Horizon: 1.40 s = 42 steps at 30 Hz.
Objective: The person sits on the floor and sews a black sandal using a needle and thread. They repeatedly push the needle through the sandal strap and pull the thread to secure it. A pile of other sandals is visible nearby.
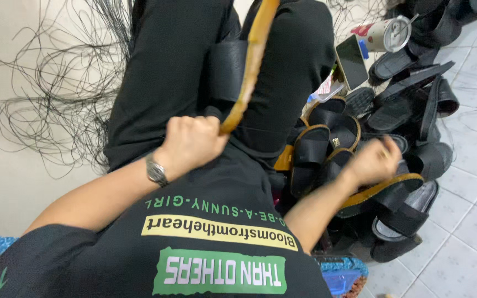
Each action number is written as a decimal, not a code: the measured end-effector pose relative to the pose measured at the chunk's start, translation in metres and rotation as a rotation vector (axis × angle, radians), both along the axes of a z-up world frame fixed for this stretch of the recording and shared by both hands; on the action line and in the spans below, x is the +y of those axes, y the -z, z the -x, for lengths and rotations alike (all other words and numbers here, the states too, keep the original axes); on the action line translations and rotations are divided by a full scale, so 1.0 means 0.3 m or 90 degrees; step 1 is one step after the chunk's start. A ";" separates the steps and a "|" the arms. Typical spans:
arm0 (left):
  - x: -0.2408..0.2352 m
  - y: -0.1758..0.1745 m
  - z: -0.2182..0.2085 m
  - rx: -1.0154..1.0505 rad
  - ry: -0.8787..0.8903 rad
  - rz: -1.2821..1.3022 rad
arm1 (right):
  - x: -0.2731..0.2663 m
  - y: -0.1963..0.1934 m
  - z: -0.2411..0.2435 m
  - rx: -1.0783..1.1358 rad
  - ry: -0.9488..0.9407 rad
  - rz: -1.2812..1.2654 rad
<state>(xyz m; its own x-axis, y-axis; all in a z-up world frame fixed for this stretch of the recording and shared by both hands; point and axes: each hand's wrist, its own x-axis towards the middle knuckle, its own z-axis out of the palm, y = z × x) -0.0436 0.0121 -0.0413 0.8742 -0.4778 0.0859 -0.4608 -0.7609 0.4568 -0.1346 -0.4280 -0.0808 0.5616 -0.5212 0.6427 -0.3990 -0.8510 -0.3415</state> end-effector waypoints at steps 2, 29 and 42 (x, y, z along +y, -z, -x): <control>0.031 0.086 -0.023 0.179 -0.022 -0.058 | -0.204 0.025 0.203 0.070 0.113 -0.005; 0.171 -0.106 -0.039 0.448 -0.034 0.141 | 0.909 -0.180 -0.199 0.258 -0.814 -0.240; 0.171 -0.050 -0.050 0.391 -0.042 -0.004 | 0.811 -0.561 -0.178 0.768 -0.659 -0.080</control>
